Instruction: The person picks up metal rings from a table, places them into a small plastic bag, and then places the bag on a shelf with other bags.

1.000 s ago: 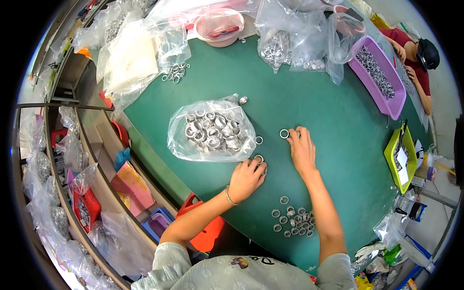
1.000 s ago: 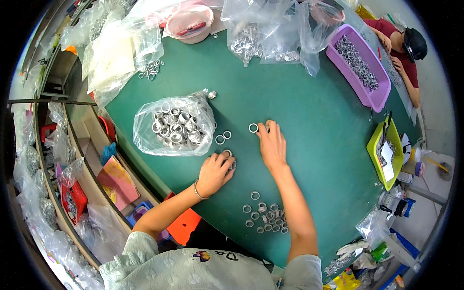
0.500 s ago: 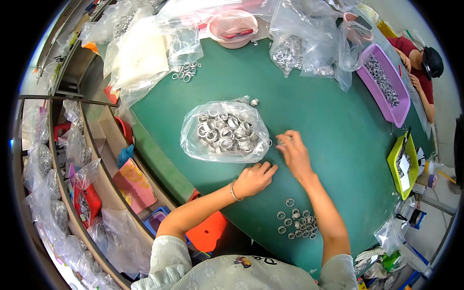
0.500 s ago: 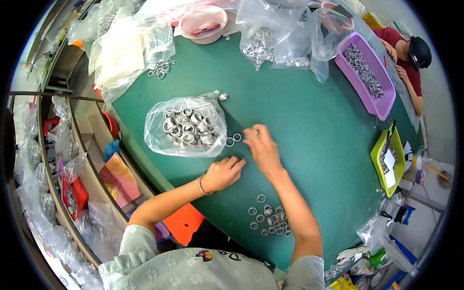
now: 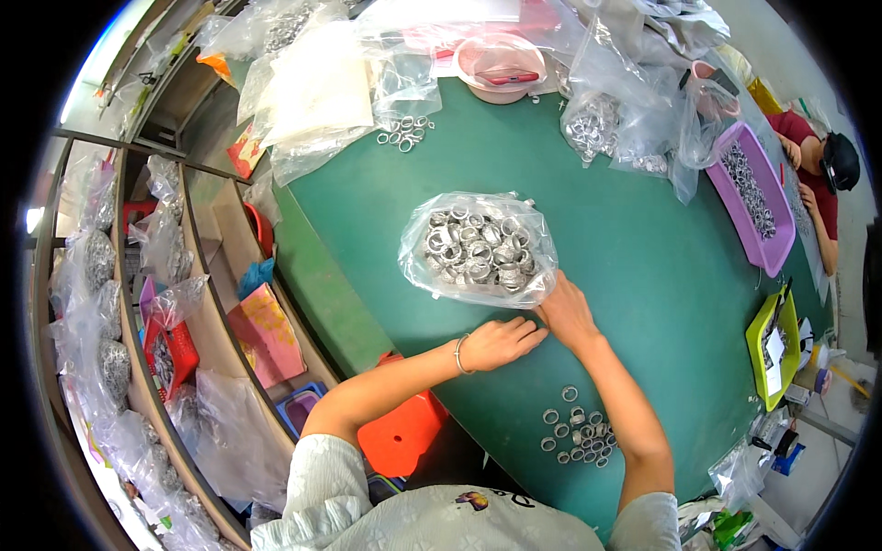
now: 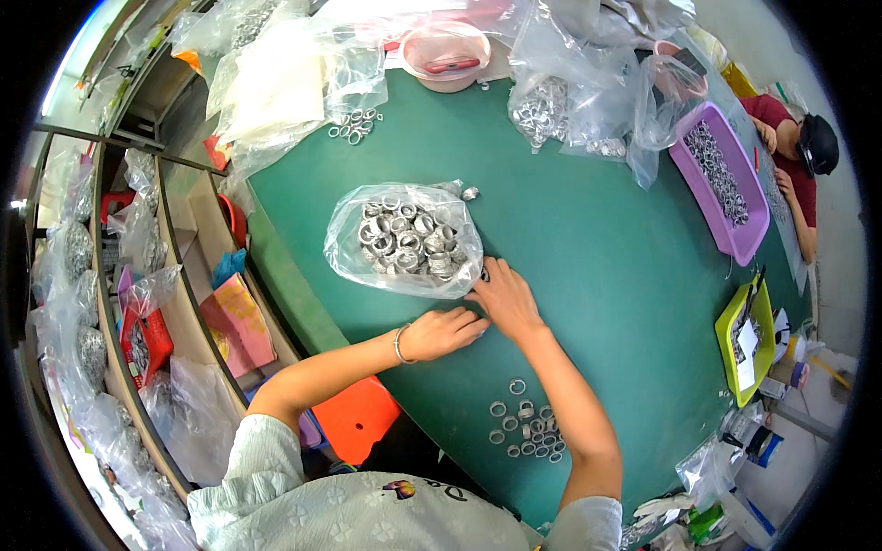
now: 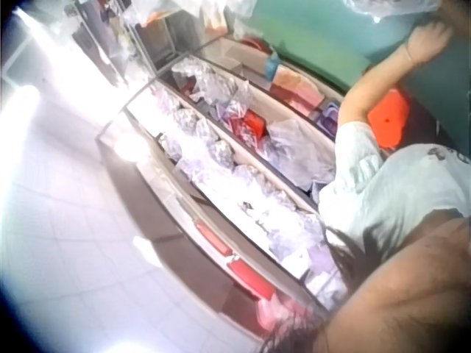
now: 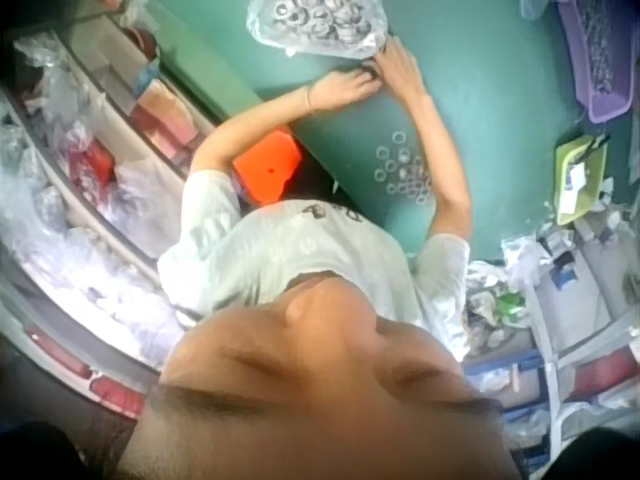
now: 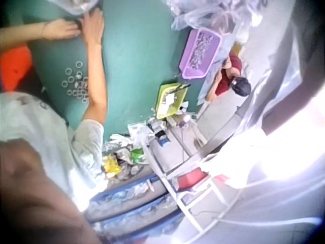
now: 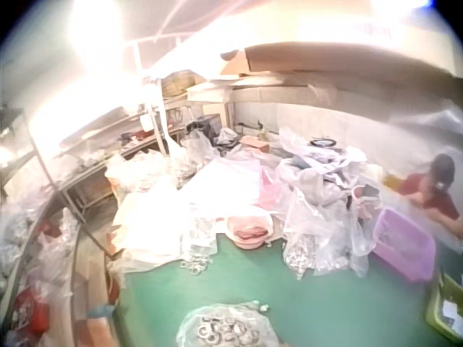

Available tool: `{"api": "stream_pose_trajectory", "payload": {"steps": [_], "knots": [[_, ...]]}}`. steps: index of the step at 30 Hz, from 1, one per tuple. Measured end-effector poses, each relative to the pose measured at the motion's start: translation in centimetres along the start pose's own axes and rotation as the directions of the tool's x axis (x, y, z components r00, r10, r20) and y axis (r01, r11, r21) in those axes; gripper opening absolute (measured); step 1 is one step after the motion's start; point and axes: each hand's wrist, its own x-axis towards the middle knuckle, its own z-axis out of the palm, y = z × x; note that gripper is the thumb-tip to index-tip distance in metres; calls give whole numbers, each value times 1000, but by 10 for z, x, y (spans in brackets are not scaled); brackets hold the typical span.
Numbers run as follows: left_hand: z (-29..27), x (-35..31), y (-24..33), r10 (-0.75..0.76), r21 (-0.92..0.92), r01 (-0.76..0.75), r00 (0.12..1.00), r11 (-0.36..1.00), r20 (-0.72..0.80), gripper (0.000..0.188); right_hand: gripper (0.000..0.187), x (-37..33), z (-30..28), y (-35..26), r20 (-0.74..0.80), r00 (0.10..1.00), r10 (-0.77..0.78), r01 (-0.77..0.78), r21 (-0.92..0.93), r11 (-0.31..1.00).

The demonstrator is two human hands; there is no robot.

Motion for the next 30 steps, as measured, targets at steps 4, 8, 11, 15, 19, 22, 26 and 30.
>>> {"api": "stream_pose_trajectory", "payload": {"steps": [4,8,11,15,19,22,26,30], "knots": [[-10,4,1,-161,-85,150,978,985,-133,38,15,7,-8,1,139,988,61,-58,-30,998],[-13,2,2,-326,-144,294,883,945,-338,37,23,-4,-22,-13,-184,945,271,-173,422,890],[-25,5,14,-429,-271,340,793,900,-431,37,27,-1,-70,-45,-345,843,412,-108,643,758],[-87,23,51,-443,-334,306,742,892,-503,41,27,31,-117,-89,-455,882,127,89,423,902],[-154,45,39,-496,-208,466,665,860,-558,42,26,63,-126,-96,-379,925,-31,112,192,975],[-169,54,18,-640,-67,673,662,737,-390,41,25,65,-126,-73,-469,877,105,160,491,857],[-167,58,9,-616,141,666,737,733,-278,39,32,85,-69,14,-384,837,389,-167,498,851],[-155,45,21,-469,42,540,765,841,-442,34,35,96,-27,30,-269,953,138,-94,170,981]]}}
